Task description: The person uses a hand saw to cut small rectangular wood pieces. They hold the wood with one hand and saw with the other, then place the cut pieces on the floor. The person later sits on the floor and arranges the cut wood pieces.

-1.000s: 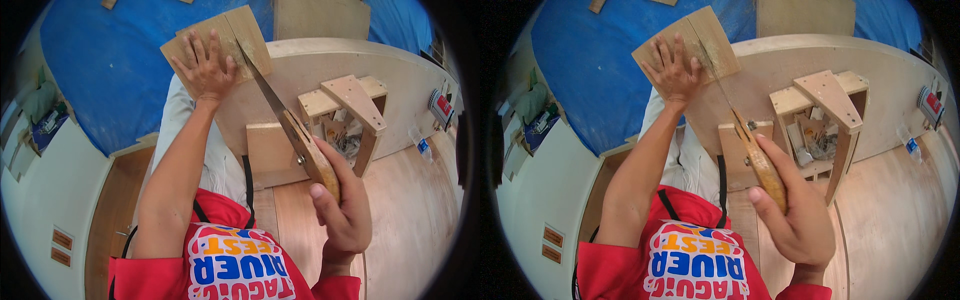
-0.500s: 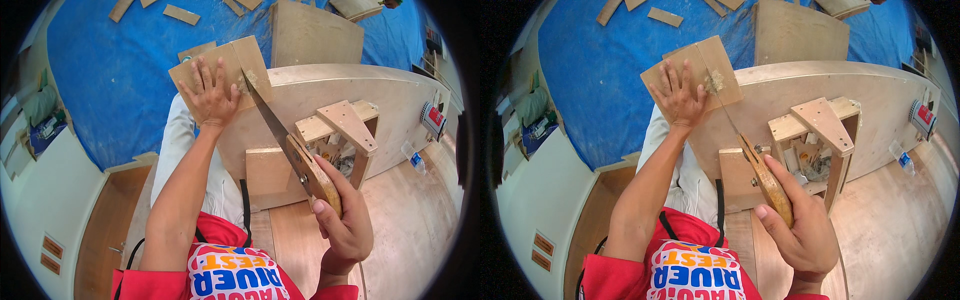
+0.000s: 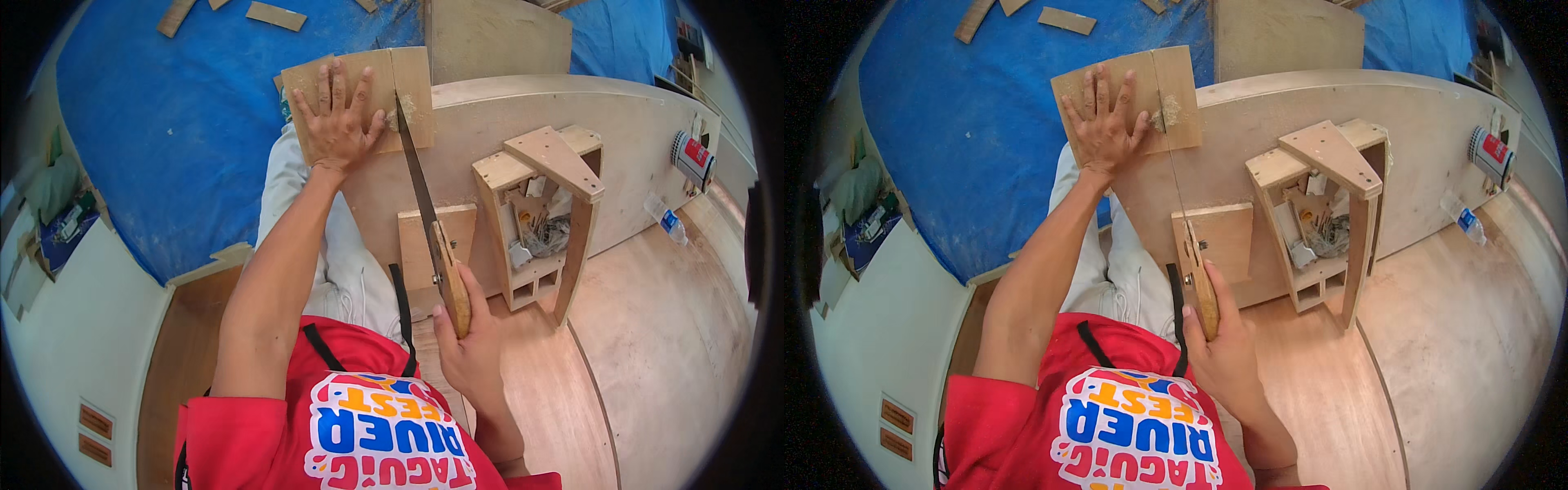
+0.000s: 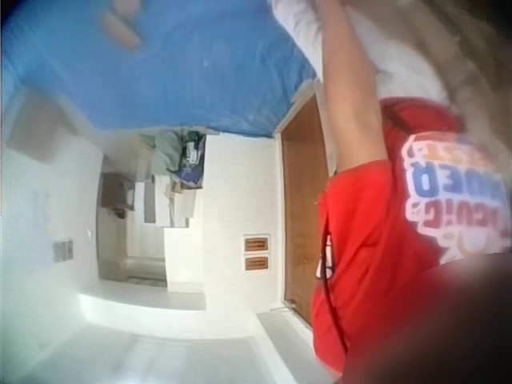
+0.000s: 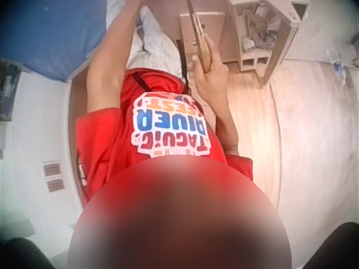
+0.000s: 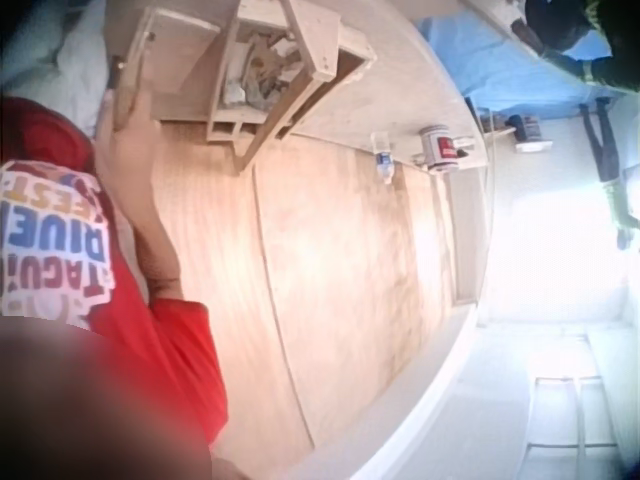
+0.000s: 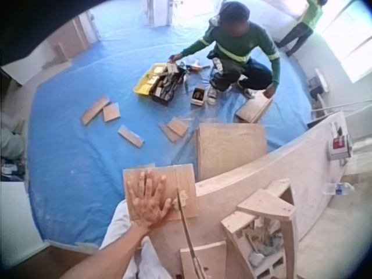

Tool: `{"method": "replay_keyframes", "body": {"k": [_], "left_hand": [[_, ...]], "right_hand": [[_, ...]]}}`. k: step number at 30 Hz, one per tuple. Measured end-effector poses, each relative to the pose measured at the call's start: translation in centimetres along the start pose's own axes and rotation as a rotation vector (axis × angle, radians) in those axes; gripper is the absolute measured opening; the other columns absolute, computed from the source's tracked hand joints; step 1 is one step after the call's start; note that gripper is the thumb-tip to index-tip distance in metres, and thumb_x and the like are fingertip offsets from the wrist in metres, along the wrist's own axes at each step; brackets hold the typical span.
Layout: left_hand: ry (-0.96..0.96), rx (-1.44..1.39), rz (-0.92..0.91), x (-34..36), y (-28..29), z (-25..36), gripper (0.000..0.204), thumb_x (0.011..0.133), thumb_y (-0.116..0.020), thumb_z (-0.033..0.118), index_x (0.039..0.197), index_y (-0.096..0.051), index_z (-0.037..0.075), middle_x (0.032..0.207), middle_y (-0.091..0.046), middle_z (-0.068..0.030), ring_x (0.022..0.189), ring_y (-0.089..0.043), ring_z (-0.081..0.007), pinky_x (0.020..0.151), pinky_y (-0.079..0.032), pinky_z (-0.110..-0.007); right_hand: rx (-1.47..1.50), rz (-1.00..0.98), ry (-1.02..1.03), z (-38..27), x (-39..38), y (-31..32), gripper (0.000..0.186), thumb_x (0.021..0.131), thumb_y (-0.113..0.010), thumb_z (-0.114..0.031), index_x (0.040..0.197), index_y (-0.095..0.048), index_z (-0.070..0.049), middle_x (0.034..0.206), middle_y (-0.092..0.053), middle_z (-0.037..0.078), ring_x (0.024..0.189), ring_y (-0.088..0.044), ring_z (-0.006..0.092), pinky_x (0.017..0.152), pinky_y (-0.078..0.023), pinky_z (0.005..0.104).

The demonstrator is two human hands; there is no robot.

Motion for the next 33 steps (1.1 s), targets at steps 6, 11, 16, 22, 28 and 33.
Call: {"method": "replay_keyframes", "body": {"k": [6,11,16,22,28,33], "left_hand": [[0.011,0.045,-0.035,0.1,-0.2,-0.1,0.070,0.095,-0.054,0.056,0.160,-0.040,0.034,0.169,-0.028,-0.0128,0.157,-0.024,-0.0334,0.119,-0.012,-0.073],[0.038,0.032,-0.068,0.0,-0.6,-0.2,0.075,0.091,-0.057,0.055,0.160,-0.039,0.034,0.169,-0.029,-0.0133,0.157,-0.023,-0.0327,0.119,-0.009,-0.075],[0.048,0.028,-0.022,0.1,-0.3,-0.2,0.073,0.091,-0.058,0.056,0.159,-0.040,0.035,0.169,-0.028,-0.0120,0.157,-0.024,-0.0324,0.118,-0.011,-0.075],[0.023,0.067,-0.029,-0.4,0.0,0.0,0.069,0.093,-0.056,0.060,0.157,-0.042,0.039,0.169,-0.029,-0.0089,0.157,-0.024,-0.0319,0.117,-0.012,-0.076],[0.051,0.072,-0.067,-0.7,0.0,0.1,0.068,0.094,-0.056,0.060,0.157,-0.042,0.039,0.168,-0.030,-0.0088,0.157,-0.021,-0.0331,0.116,-0.010,-0.078],[0.232,0.133,-0.013,0.0,-0.1,-1.5,0.073,0.091,-0.058,0.062,0.157,-0.043,0.035,0.169,-0.028,-0.0118,0.157,-0.019,-0.0361,0.114,-0.011,-0.080]], "right_hand": [[-0.041,0.052,-0.065,2.7,-1.6,-0.2,0.057,0.098,-0.064,-0.010,0.151,-0.046,-0.011,0.102,-0.072,0.026,0.086,-0.073,0.0408,0.070,-0.056,0.0417],[-0.096,0.098,0.004,2.9,-0.4,-0.6,0.054,0.097,-0.064,-0.009,0.149,-0.049,-0.012,0.108,-0.071,0.026,0.091,-0.072,0.0419,0.073,-0.057,0.0430],[-0.007,0.111,0.030,2.4,7.4,-3.0,0.050,0.098,-0.065,-0.010,0.146,-0.052,-0.011,0.107,-0.071,0.027,0.091,-0.072,0.0441,0.073,-0.057,0.0450],[-0.020,0.098,0.008,3.2,9.6,-3.0,0.051,0.097,-0.065,-0.009,0.146,-0.052,-0.010,0.098,-0.070,0.029,0.089,-0.072,0.0458,0.070,-0.055,0.0485],[0.026,0.106,0.061,2.3,8.4,-2.3,0.052,0.097,-0.065,-0.010,0.147,-0.052,-0.012,0.094,-0.069,0.030,0.084,-0.073,0.0429,0.067,-0.054,0.0459],[-0.035,0.097,0.242,-0.1,10.9,-2.1,0.052,0.095,-0.065,-0.011,0.146,-0.055,-0.015,0.086,-0.069,0.027,0.076,-0.072,0.0402,0.065,-0.053,0.0456]]}}
Point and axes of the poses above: each hand's wrist, its own x-axis towards the middle knuckle, its own y-axis out of the back of the hand, z = x × y, the point moved 9 cm from there along x, towards the middle knuckle
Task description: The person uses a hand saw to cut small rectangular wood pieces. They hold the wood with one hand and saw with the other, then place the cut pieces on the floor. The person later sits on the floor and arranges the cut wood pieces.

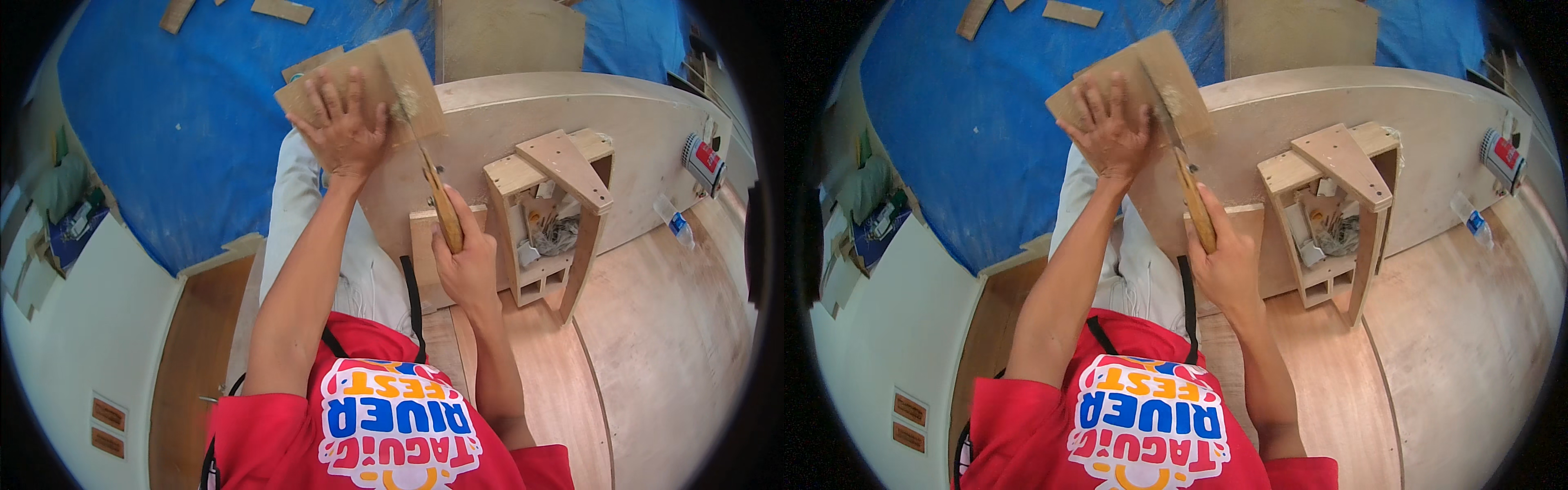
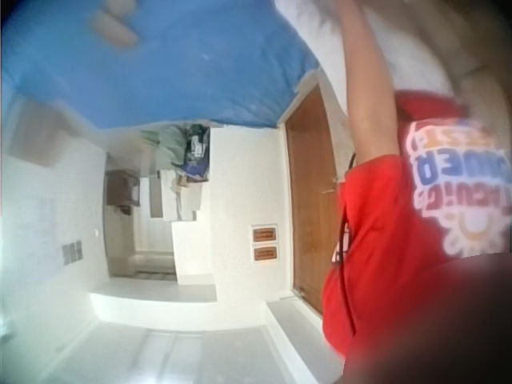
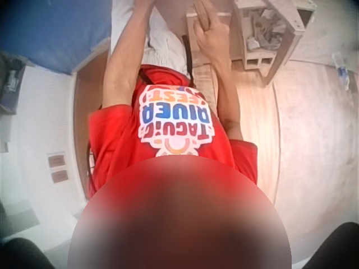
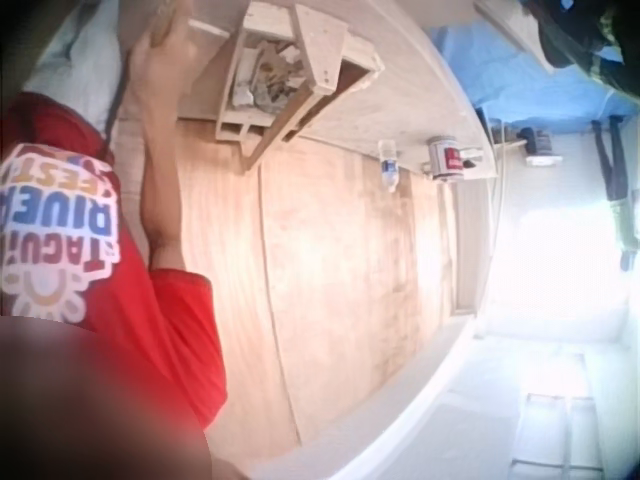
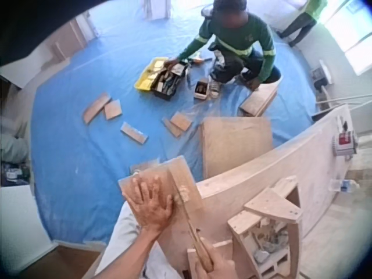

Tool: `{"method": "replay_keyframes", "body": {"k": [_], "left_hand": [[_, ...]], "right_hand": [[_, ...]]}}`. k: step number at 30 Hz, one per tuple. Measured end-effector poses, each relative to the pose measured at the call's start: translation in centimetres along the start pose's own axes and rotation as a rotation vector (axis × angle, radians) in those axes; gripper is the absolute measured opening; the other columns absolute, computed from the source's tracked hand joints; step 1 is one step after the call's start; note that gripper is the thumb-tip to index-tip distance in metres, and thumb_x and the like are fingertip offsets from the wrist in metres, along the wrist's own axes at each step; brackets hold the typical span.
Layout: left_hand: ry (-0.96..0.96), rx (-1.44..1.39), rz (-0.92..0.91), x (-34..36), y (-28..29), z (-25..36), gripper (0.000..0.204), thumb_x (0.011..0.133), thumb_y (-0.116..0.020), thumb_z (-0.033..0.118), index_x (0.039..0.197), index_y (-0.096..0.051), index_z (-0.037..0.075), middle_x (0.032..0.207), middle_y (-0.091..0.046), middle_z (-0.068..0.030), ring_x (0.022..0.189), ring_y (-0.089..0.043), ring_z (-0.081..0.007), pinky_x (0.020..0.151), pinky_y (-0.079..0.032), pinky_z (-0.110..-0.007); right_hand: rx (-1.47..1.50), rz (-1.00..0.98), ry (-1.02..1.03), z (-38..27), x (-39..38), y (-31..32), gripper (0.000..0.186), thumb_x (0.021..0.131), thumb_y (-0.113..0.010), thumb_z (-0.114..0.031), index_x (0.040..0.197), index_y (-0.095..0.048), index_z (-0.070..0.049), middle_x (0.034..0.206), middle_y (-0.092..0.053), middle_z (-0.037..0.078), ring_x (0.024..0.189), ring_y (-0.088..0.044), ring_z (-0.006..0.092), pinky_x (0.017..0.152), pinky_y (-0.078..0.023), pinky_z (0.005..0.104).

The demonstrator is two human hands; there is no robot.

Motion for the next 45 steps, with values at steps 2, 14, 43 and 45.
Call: {"method": "replay_keyframes", "body": {"k": [2,14,43,45], "left_hand": [[0.103,0.082,-0.053,0.6,-0.9,-1.4,0.074,0.091,-0.058,0.062,0.158,-0.043,0.033,0.168,-0.027,-0.0147,0.157,-0.019,-0.0375,0.115,-0.011,-0.079],[0.038,-0.034,0.025,-0.5,1.0,-5.9,0.078,0.094,-0.055,0.057,0.163,-0.032,0.027,0.168,-0.020,-0.0245,0.157,-0.012,-0.0453,0.114,-0.007,-0.080],[0.168,-0.066,0.015,-0.6,-0.2,-3.7,0.067,0.098,-0.044,0.045,0.162,-0.037,0.025,0.171,-0.019,-0.0187,0.158,-0.013,-0.0425,0.118,-0.006,-0.076],[0.190,-0.101,0.000,-0.7,-0.2,-3.7,0.067,0.097,-0.045,0.044,0.161,-0.037,0.025,0.171,-0.019,-0.0183,0.158,-0.013,-0.0425,0.118,-0.006,-0.076]], "right_hand": [[-0.006,-0.019,0.003,0.1,0.8,-0.3,0.054,0.094,-0.066,-0.011,0.146,-0.055,-0.015,0.082,-0.068,0.026,0.072,-0.071,0.0399,0.063,-0.052,0.0454],[0.089,-0.087,0.040,-0.1,-0.3,-5.1,0.066,0.089,-0.068,-0.004,0.151,-0.050,-0.017,0.075,-0.063,0.026,0.067,-0.067,0.0435,0.061,-0.051,0.0452],[0.021,-0.108,-0.053,-2.7,0.1,-3.7,0.054,0.096,-0.064,-0.008,0.148,-0.050,-0.013,0.107,-0.068,0.033,0.092,-0.069,0.0498,0.071,-0.056,0.0485],[-0.001,-0.097,-0.021,-2.4,0.2,-3.5,0.055,0.096,-0.064,-0.007,0.149,-0.050,-0.013,0.105,-0.068,0.033,0.092,-0.069,0.0499,0.071,-0.056,0.0484]]}}
Point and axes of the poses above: each hand's wrist, its own x-axis towards the middle knuckle, its own y-axis out of the back of the hand, z = x × y, the point moved 9 cm from there along x, towards the middle knuckle
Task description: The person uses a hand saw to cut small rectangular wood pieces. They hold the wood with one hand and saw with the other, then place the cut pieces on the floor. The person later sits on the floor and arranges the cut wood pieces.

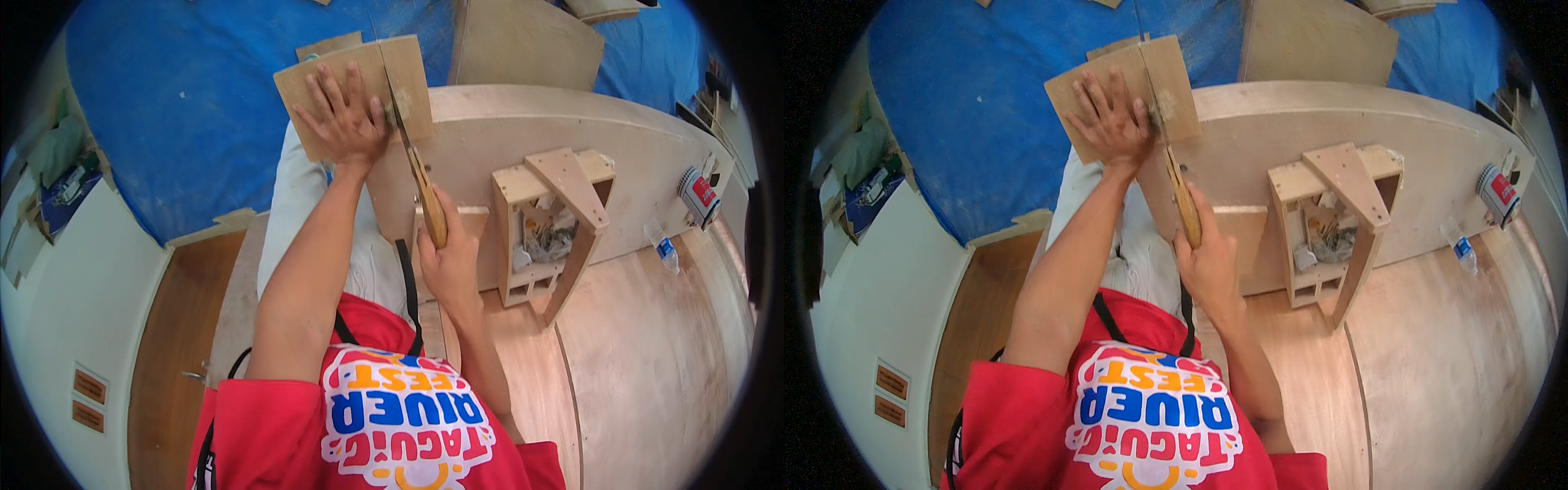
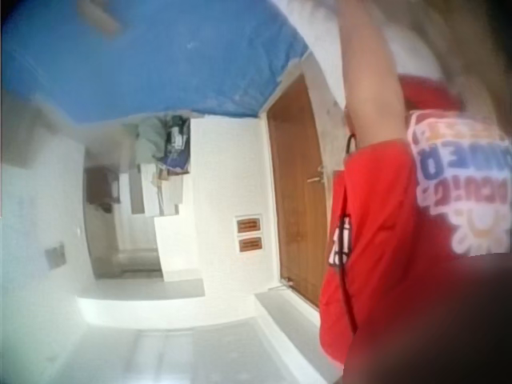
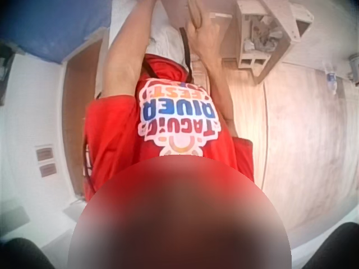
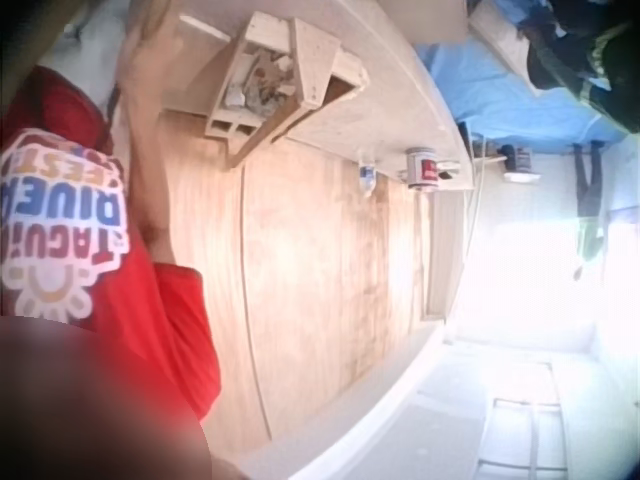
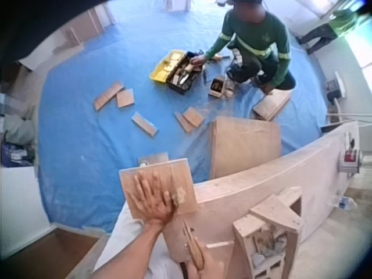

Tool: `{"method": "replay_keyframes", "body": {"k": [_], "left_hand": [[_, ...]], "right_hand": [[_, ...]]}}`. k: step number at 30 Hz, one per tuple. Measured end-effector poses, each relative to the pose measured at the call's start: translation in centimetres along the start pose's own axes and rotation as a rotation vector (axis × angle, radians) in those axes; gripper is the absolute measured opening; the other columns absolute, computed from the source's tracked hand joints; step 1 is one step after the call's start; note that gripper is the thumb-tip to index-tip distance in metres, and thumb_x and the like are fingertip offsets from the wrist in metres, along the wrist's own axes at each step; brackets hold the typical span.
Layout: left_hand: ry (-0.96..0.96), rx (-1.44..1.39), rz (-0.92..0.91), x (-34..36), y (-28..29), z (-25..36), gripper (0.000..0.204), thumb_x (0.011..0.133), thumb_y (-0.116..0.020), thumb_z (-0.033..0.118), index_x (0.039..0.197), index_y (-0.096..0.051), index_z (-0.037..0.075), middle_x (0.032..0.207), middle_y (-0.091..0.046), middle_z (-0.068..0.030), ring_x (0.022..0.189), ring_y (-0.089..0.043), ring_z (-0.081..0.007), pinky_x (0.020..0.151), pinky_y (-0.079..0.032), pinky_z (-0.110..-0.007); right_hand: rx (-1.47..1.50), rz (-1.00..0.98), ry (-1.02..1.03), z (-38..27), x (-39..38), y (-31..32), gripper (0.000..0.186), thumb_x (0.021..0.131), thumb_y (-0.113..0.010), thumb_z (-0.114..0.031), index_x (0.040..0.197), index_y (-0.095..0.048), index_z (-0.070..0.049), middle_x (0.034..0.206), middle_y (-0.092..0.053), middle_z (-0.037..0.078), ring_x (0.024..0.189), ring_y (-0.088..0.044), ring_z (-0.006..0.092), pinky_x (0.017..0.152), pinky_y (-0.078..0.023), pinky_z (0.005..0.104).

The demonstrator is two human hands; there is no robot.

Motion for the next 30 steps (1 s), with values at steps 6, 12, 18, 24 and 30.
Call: {"method": "replay_keyframes", "body": {"k": [6,12,18,24,30], "left_hand": [[-0.008,-0.013,0.084,0.4,1.3,0.1,0.063,0.101,-0.039,0.048,0.160,-0.040,0.026,0.170,-0.024,-0.0158,0.157,-0.017,-0.0411,0.118,-0.008,-0.074],[0.085,0.142,0.016,0.6,0.9,-0.7,0.082,0.095,-0.062,0.053,0.162,-0.033,0.016,0.164,-0.027,-0.0249,0.154,-0.019,-0.0475,0.119,-0.015,-0.070],[0.303,-0.297,0.081,2.5,4.4,-8.9,0.108,0.076,-0.085,0.060,0.156,-0.035,0.007,0.149,-0.045,-0.0254,0.139,-0.044,-0.0419,0.114,-0.034,-0.058],[0.465,-0.947,-0.597,5.3,1.8,-12.2,0.088,0.079,-0.088,0.050,0.143,-0.048,0.003,0.126,-0.064,-0.0141,0.116,-0.064,-0.0268,0.095,-0.054,-0.048],[0.126,-0.745,-1.459,7.6,9.9,-14.7,0.056,0.093,-0.075,0.046,0.128,-0.063,0.004,0.114,-0.070,-0.0075,0.099,-0.069,-0.0217,0.083,-0.060,-0.043]], "right_hand": [[0.026,0.024,0.016,-0.2,-0.9,-0.1,0.061,0.093,-0.067,-0.006,0.150,-0.050,-0.016,0.099,-0.068,0.031,0.087,-0.069,0.0486,0.067,-0.055,0.0488],[-0.036,0.040,0.008,1.4,-0.2,-1.2,0.069,0.086,-0.069,-0.004,0.150,-0.051,-0.021,0.082,-0.066,0.028,0.075,-0.068,0.0466,0.063,-0.052,0.0491],[0.005,0.081,0.055,1.3,-0.4,-1.1,0.056,0.092,-0.065,-0.006,0.146,-0.055,-0.016,0.087,-0.070,0.025,0.069,-0.070,0.0394,0.063,-0.052,0.0428],[-0.027,0.103,0.022,-0.8,-3.8,0.9,0.053,0.093,-0.065,-0.013,0.145,-0.056,-0.017,0.089,-0.071,0.025,0.076,-0.071,0.0404,0.067,-0.053,0.0455],[0.039,0.153,0.161,-5.4,-11.1,0.8,0.058,0.091,-0.066,-0.020,0.147,-0.054,-0.020,0.089,-0.068,0.030,0.083,-0.070,0.0456,0.070,-0.054,0.0500]]}}
Point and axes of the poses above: each hand's wrist, its own x-axis towards the middle knuckle, its own y-axis out of the back of the hand, z = x × y, the point moved 9 cm from there along x, towards the middle knuckle
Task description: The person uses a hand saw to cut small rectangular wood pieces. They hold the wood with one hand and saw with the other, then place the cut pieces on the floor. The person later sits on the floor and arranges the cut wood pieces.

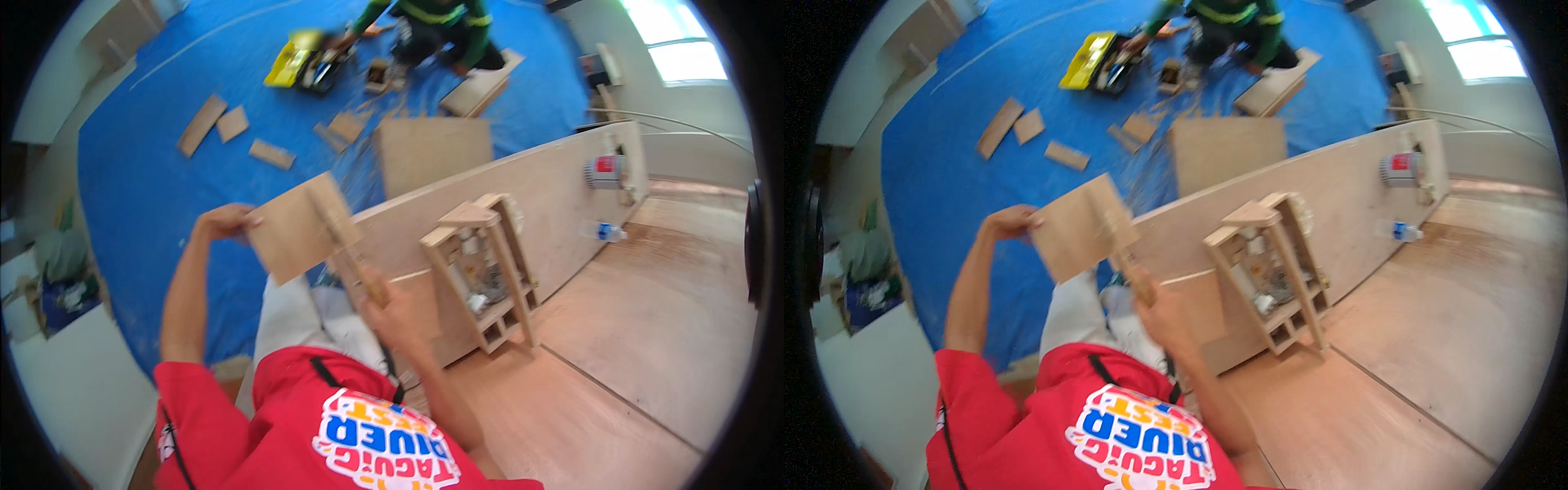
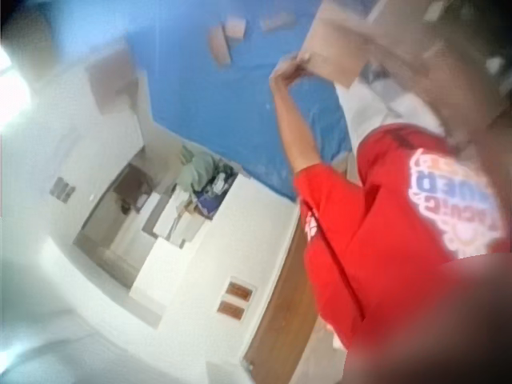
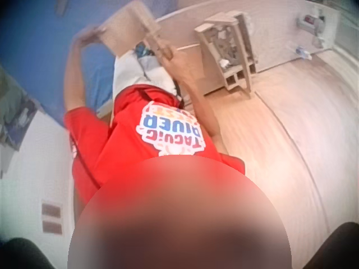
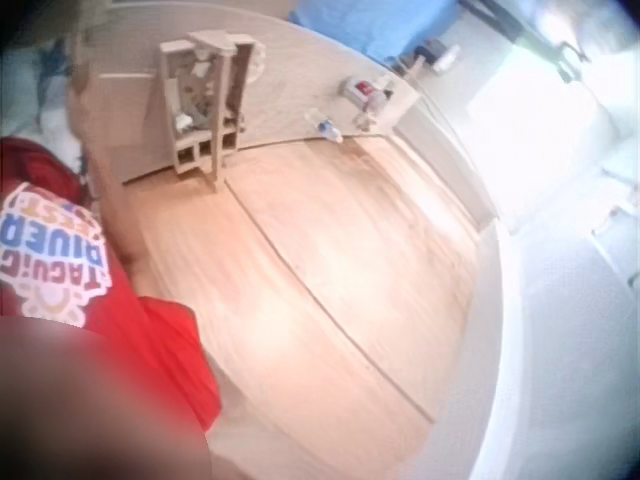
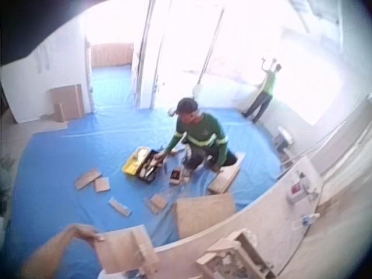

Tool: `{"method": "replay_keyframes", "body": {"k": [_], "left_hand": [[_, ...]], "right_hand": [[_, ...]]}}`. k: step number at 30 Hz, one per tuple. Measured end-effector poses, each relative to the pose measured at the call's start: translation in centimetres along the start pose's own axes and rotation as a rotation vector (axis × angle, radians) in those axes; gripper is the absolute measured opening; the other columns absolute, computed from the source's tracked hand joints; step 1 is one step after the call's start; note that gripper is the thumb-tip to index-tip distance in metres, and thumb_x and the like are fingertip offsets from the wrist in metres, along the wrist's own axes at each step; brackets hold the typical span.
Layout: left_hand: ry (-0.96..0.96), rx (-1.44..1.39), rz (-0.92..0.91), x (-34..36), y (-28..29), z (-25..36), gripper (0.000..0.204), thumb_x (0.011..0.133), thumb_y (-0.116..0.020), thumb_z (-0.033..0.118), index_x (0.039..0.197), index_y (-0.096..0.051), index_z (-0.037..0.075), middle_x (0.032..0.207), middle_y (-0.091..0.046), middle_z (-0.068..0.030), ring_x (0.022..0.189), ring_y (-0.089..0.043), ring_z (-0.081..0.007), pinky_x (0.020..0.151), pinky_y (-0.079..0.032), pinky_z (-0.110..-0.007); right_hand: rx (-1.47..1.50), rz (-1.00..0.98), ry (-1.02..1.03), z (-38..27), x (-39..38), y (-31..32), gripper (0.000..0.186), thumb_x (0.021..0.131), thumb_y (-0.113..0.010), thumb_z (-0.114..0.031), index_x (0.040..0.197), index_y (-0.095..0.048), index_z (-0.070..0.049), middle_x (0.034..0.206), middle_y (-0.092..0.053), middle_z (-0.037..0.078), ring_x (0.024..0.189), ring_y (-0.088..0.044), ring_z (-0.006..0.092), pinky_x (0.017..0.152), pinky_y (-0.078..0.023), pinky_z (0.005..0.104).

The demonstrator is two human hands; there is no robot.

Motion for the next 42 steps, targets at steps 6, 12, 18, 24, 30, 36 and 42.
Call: {"method": "replay_keyframes", "body": {"k": [6,12,18,24,30,36,42], "left_hand": [[0.239,0.324,-0.084,-8.0,4.4,1.0,0.053,0.090,-0.082,0.034,0.126,-0.069,-0.001,0.119,-0.073,-0.0100,0.106,-0.070,-0.0226,0.085,-0.061,-0.043],[-0.232,0.088,0.290,-15.8,-2.5,2.4,0.052,0.088,-0.084,0.030,0.127,-0.070,-0.002,0.117,-0.074,-0.0082,0.106,-0.068,-0.0177,0.096,-0.054,-0.038],[-0.371,0.532,0.697,-19.1,-1.6,3.1,0.055,0.084,-0.081,0.044,0.110,-0.073,-0.003,0.100,-0.075,-0.0104,0.091,-0.068,-0.0164,0.076,-0.054,-0.037],[-0.356,0.253,0.627,-16.3,4.2,3.1,0.055,0.080,-0.089,0.038,0.113,-0.073,-0.002,0.098,-0.076,-0.0115,0.085,-0.072,-0.0169,0.075,-0.058,-0.035],[-0.382,0.360,0.656,-12.7,15.4,2.4,0.051,0.087,-0.085,0.036,0.114,-0.071,-0.004,0.100,-0.076,-0.0097,0.085,-0.071,-0.0167,0.075,-0.057,-0.035],[-0.111,-0.200,0.740,-3.7,24.7,-9.0,0.065,0.092,-0.068,0.065,0.108,-0.072,0.002,0.095,-0.074,-0.0113,0.082,-0.071,-0.0208,0.066,-0.055,-0.038],[0.541,-0.872,0.399,3.2,18.4,-18.4,0.066,0.089,-0.054,0.079,0.088,-0.065,0.014,0.071,-0.059,-0.0002,0.062,-0.060,-0.0175,0.051,-0.044,-0.030]], "right_hand": [[0.152,-0.038,0.137,-6.7,-4.8,-4.0,0.058,0.095,-0.066,-0.020,0.150,-0.050,-0.016,0.093,-0.068,0.032,0.088,-0.066,0.0511,0.077,-0.052,0.0544],[0.079,-0.233,0.071,-10.0,-8.2,-4.2,0.062,0.095,-0.066,-0.022,0.154,-0.047,-0.022,0.090,-0.068,0.031,0.082,-0.068,0.0480,0.077,-0.053,0.0521],[0.129,-0.124,0.155,-9.0,-11.7,-1.2,0.050,0.093,-0.066,-0.024,0.142,-0.060,-0.019,0.101,-0.071,0.028,0.090,-0.072,0.0445,0.077,-0.059,0.0474],[-0.040,-0.104,-0.028,-11.5,-17.0,3.9,0.056,0.090,-0.073,-0.018,0.144,-0.059,-0.016,0.099,-0.073,0.024,0.085,-0.072,0.0397,0.076,-0.056,0.0418],[0.009,-0.011,-0.248,-16.4,-22.4,4.4,0.064,0.084,-0.078,-0.007,0.145,-0.058,-0.009,0.111,-0.074,0.015,0.095,-0.070,0.0195,0.086,-0.055,0.0337],[0.397,0.319,-0.610,-18.2,-24.3,-1.8,0.062,0.087,-0.075,-0.001,0.146,-0.055,-0.002,0.106,-0.071,0.007,0.075,-0.061,0.0115,0.067,-0.051,0.0257],[0.624,0.593,-0.781,-20.2,-25.9,-10.2,0.063,0.091,-0.075,-0.005,0.149,-0.050,-0.001,0.103,-0.068,0.004,0.056,-0.046,0.0033,0.046,-0.037,0.0199]]}}
Point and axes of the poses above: each hand's wrist, its own x-axis towards the middle knuckle, its own y-axis out of the back of the hand, z = x × y, the point moved 9 cm from there along x, towards the middle knuckle
